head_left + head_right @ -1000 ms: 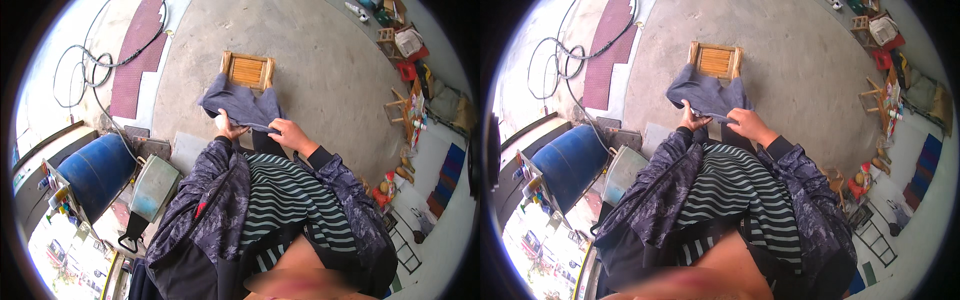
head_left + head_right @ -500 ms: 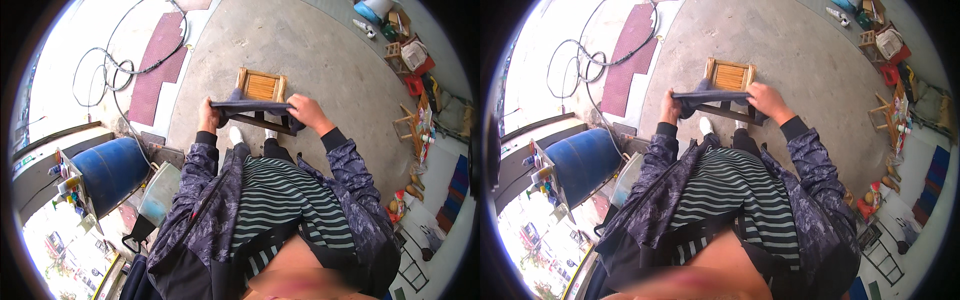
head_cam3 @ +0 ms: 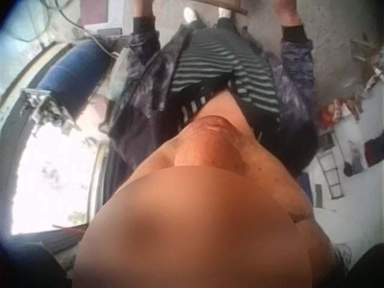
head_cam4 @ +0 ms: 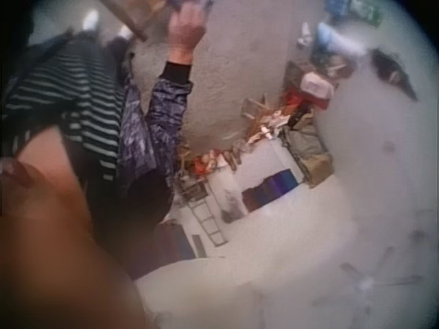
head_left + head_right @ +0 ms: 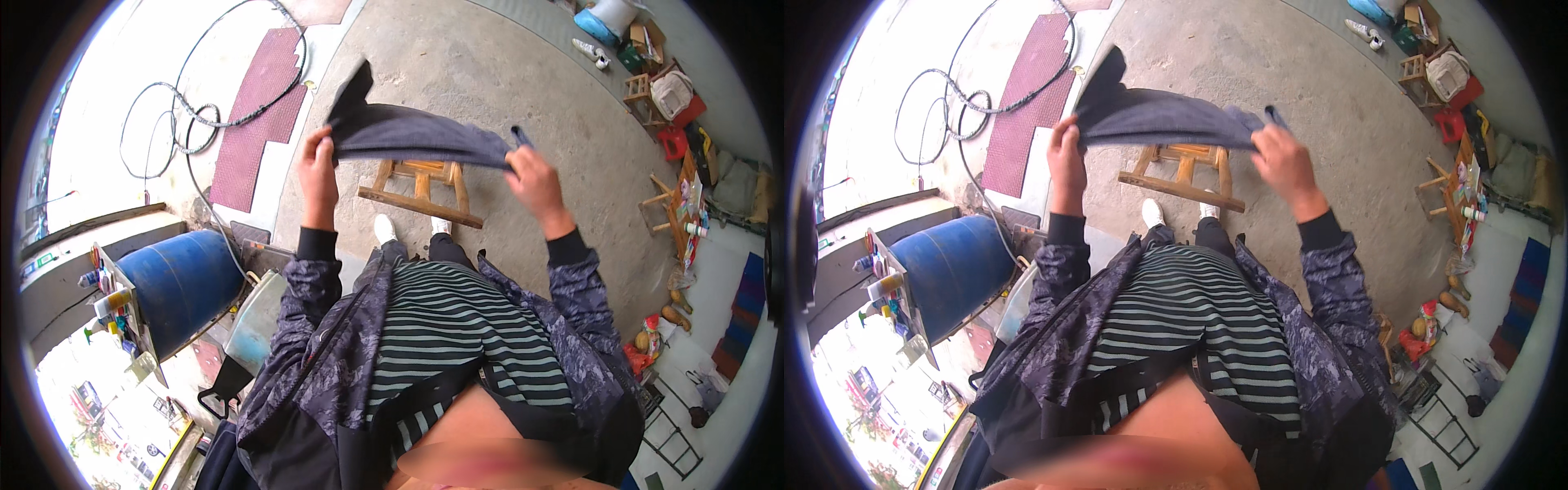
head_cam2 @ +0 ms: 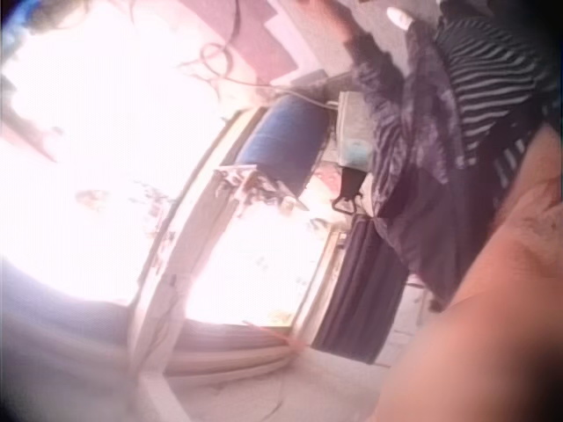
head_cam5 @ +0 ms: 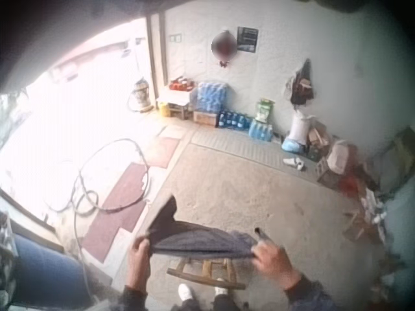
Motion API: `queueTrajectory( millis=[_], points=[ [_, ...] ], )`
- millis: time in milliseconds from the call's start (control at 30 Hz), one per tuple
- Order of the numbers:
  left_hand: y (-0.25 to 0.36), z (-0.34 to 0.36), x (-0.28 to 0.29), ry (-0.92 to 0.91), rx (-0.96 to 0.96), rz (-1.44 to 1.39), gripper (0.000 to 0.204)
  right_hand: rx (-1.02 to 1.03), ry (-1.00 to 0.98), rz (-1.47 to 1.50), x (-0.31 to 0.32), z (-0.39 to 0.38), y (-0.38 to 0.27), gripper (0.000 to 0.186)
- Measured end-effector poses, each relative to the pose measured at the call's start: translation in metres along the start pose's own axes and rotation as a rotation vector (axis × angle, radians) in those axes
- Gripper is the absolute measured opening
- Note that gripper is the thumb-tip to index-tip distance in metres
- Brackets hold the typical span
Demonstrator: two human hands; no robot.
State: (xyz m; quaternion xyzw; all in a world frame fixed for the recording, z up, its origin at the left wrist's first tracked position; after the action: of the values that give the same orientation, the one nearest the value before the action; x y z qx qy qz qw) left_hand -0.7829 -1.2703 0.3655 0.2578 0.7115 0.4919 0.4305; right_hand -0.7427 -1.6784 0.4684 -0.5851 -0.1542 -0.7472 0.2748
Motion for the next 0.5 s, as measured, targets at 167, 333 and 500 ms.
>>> queueTrajectory(
  millis=[167, 333, 500],
  points=[
    [-0.111, -0.061, 0.079, 0.171, 0.214, 0.129, 0.023, -0.056, -0.206, 0.155, -0.104, -0.089, -0.032, 0.027],
    [-0.222, -0.095, 0.141, 0.22, 0.364, 0.34, 0.023, -0.127, -0.622, 0.161, -0.217, -0.157, -0.061, 0.023],
    [-0.299, -0.096, 0.168, 0.069, 0.564, 0.561, 0.026, -0.003, -0.993, 0.115, -0.281, -0.18, -0.071, 0.027]
  ],
)
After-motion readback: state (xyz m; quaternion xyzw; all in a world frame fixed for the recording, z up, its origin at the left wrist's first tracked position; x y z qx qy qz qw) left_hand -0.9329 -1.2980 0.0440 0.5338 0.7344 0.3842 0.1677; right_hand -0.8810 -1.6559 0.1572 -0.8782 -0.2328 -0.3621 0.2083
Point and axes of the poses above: each hand's wrist, its own z-axis towards the middle knuckle, its own x-axis out of the back of the hand, y = z × x, the point moved 6 cm from there along z, towards the middle knuckle, and after that the axes turned 11 degrees about -z, right-handed, at the moved point
